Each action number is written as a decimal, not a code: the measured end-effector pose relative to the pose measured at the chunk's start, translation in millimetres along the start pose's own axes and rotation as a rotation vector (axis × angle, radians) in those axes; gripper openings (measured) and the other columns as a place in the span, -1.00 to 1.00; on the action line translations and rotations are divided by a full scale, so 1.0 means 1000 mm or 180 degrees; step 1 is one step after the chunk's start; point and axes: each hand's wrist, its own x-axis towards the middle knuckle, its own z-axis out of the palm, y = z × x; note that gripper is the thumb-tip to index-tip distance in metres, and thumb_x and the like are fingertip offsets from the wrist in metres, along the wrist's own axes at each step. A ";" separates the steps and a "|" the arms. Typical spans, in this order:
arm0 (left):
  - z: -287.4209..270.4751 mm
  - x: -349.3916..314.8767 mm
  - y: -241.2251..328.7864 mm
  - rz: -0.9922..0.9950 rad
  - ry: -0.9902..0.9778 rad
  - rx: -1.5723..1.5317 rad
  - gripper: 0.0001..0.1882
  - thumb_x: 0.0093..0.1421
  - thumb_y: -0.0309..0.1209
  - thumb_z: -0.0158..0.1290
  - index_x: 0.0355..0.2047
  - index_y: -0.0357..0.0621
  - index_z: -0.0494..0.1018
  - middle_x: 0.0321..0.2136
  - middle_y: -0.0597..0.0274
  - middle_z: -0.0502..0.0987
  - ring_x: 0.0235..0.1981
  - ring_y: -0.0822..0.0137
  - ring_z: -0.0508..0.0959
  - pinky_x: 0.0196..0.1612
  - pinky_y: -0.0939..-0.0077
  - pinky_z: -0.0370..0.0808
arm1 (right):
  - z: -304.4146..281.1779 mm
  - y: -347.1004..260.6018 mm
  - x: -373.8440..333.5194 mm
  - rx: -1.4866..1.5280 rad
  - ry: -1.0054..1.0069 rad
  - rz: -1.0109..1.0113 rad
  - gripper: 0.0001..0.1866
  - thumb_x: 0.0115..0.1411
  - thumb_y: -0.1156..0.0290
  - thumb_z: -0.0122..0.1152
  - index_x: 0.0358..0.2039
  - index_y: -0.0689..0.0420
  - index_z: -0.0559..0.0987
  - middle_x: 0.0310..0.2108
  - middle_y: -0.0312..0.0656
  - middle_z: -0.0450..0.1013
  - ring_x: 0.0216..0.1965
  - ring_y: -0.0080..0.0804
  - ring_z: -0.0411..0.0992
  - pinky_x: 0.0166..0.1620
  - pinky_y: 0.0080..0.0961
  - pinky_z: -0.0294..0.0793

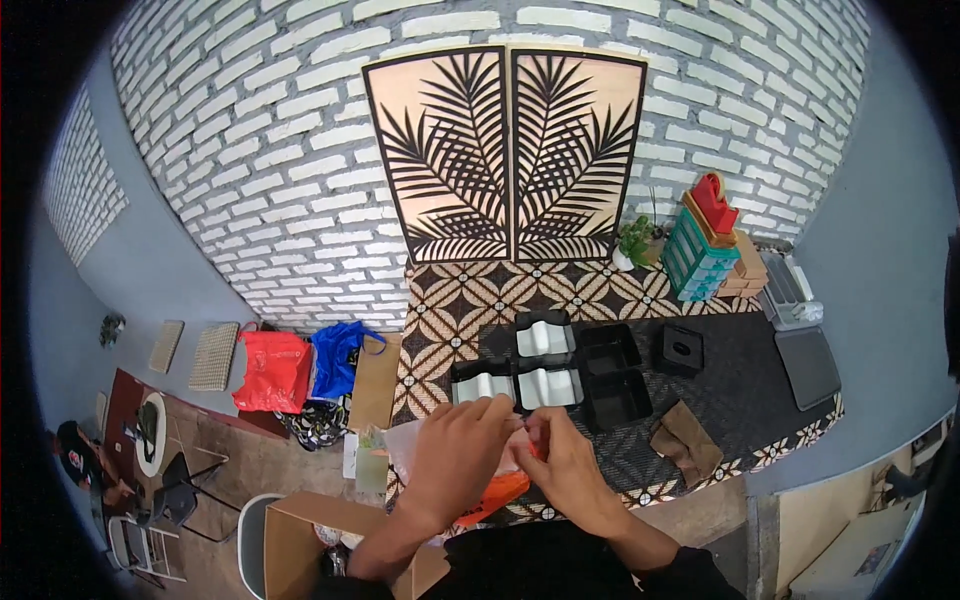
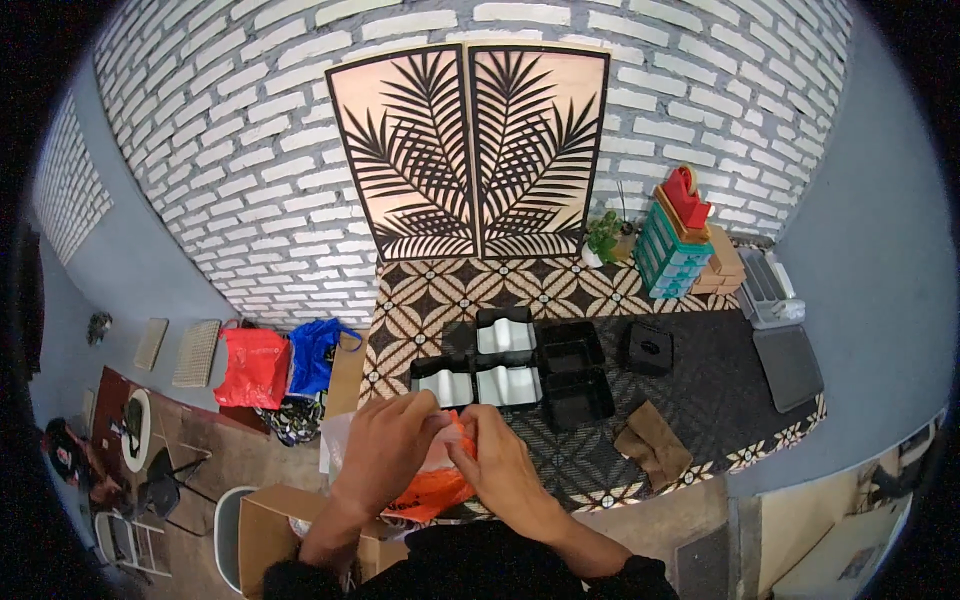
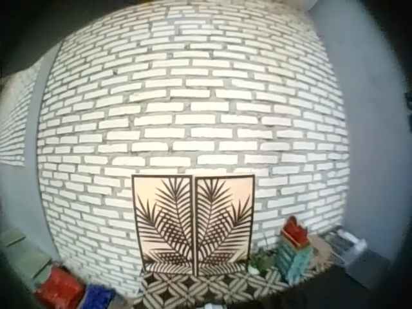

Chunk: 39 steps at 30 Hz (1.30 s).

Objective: The recorder is unpacking and organizing black takeout containers and white foam inserts on a table.

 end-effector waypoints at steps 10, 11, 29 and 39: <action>0.023 -0.001 -0.013 -0.0702 0.0157 -0.0944 -0.89 0.28 -0.42 0.01 -0.25 -0.20 0.37 -0.52 -0.05 0.53 -0.51 -0.05 0.55 -0.52 0.17 0.40 | 0.007 0.014 -0.002 -0.0149 0.0101 -0.0543 -0.86 0.14 0.55 0.22 -0.38 0.26 0.40 -0.51 0.01 0.36 -0.57 -0.18 0.38 -0.47 -0.35 0.37; 0.024 -0.006 -0.017 -0.0581 0.0243 -0.1030 -0.88 0.27 -0.45 0.03 -0.22 -0.18 0.38 -0.52 -0.05 0.53 -0.50 -0.04 0.56 -0.49 0.19 0.43 | 0.009 0.014 -0.003 -0.0013 0.0068 -0.0452 -0.86 0.13 0.56 0.22 -0.38 0.25 0.40 -0.52 -0.02 0.36 -0.57 -0.24 0.38 -0.47 -0.38 0.37; 0.000 -0.010 -0.007 -0.0291 -0.0254 -0.0652 -0.75 0.06 -0.53 0.19 -0.21 -0.10 0.51 -0.35 0.12 0.53 -0.35 0.00 0.59 -0.34 0.24 0.51 | -0.001 0.004 0.007 0.0372 -0.0003 -0.0207 -0.85 0.14 0.56 0.23 -0.39 0.27 0.40 -0.56 -0.11 0.38 -0.56 -0.36 0.37 -0.47 -0.44 0.38; 0.025 -0.013 -0.002 -0.0437 0.0272 -0.1120 -0.81 0.05 -0.63 0.15 -0.30 -0.20 0.48 -0.40 0.03 0.46 -0.35 -0.08 0.52 -0.34 0.26 0.46 | 0.012 0.017 0.010 0.0122 -0.0106 -0.0101 -0.90 0.15 0.56 0.15 -0.39 0.29 0.42 -0.50 0.06 0.40 -0.47 0.01 0.44 -0.42 -0.31 0.39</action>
